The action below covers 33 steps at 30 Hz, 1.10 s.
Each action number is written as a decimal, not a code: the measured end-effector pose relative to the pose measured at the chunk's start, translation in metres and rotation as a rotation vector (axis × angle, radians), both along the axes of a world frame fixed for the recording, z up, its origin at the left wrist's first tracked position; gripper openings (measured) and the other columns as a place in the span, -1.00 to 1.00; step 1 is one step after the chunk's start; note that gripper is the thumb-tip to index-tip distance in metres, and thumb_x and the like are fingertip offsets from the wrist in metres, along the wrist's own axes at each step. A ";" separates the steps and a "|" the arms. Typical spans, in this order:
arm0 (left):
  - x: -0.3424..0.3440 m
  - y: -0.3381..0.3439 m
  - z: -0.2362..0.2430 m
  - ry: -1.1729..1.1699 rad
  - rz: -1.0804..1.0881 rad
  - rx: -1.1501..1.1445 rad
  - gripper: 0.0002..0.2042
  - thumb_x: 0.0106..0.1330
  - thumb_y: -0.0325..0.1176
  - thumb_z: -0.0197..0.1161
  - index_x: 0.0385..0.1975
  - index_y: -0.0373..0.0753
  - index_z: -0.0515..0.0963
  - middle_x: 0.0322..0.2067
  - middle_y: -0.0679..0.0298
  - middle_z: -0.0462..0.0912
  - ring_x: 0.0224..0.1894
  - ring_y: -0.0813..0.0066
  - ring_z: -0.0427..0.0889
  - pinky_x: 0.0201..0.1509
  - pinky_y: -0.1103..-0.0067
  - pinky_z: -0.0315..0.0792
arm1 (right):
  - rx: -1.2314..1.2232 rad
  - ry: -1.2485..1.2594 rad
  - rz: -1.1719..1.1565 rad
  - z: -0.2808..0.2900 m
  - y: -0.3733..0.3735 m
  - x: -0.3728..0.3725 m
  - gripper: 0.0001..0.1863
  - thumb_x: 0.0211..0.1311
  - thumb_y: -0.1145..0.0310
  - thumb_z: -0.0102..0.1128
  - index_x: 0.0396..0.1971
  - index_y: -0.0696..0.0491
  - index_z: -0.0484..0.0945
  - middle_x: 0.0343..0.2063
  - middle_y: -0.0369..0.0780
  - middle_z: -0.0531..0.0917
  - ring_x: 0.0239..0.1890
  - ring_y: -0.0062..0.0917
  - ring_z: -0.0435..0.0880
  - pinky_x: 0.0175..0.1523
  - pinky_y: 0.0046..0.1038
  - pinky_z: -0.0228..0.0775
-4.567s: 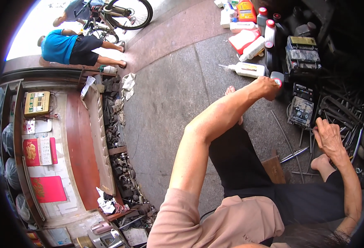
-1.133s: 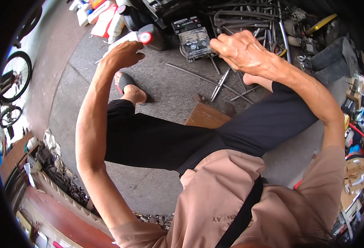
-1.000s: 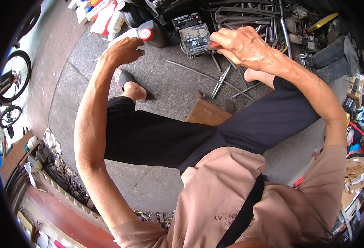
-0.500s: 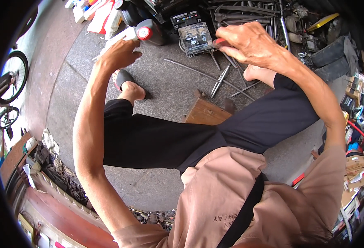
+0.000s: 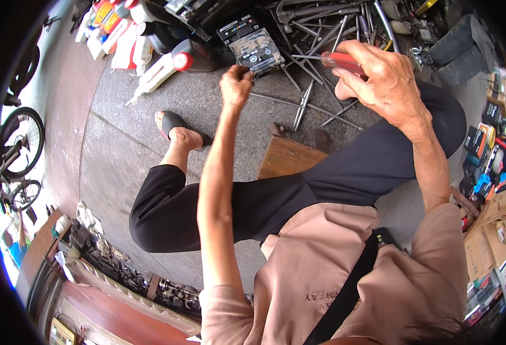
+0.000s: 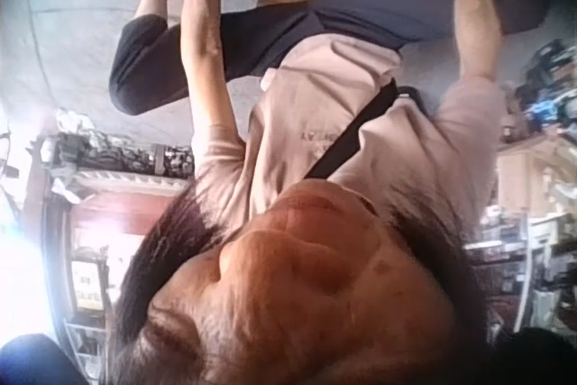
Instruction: Using a screwdriver to work on a small electronic circuit board or component.
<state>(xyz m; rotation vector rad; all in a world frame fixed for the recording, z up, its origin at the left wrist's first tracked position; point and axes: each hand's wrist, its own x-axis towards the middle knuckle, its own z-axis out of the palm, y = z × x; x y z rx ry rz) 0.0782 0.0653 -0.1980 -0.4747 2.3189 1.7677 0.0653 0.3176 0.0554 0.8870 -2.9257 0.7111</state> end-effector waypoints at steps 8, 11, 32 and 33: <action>-0.032 0.058 0.009 -0.050 0.050 -0.428 -0.63 0.01 -0.23 0.29 -0.34 -0.33 0.33 -0.42 -0.09 0.55 -0.29 -0.06 0.56 -0.24 0.24 0.44 | 0.061 -0.047 -0.017 0.011 -0.008 0.008 -0.72 -0.06 0.39 0.25 -0.30 0.08 0.44 -0.48 -0.17 0.56 -0.49 -0.27 0.56 -0.40 -0.35 0.36; -0.027 0.055 -0.002 -0.067 0.039 -0.520 -0.67 -0.04 -0.31 0.32 -0.35 -0.28 0.35 -0.40 -0.05 0.55 -0.28 -0.06 0.54 -0.26 0.21 0.44 | 0.078 -0.102 -0.016 0.015 -0.019 0.012 -0.71 -0.07 0.43 0.24 -0.29 0.09 0.44 -0.46 -0.16 0.56 -0.47 -0.24 0.56 -0.36 -0.31 0.34; -0.032 0.065 -0.005 0.105 -0.159 -0.645 -0.79 0.03 -0.50 0.05 -0.30 -0.33 0.36 -0.41 -0.05 0.55 -0.37 0.00 0.58 -0.34 0.27 0.48 | 0.131 -0.047 0.145 0.029 -0.069 0.005 -0.78 -0.07 0.44 0.24 -0.38 0.09 0.45 -0.49 -0.19 0.58 -0.44 -0.29 0.57 -0.30 -0.34 0.33; -0.029 0.060 -0.008 0.102 -0.148 -0.650 -0.79 0.03 -0.50 0.05 -0.30 -0.33 0.36 -0.41 -0.05 0.55 -0.37 0.00 0.58 -0.34 0.27 0.48 | 0.127 -0.045 0.157 0.028 -0.073 0.005 -0.78 -0.07 0.44 0.24 -0.38 0.09 0.45 -0.49 -0.19 0.58 -0.44 -0.29 0.57 -0.30 -0.34 0.33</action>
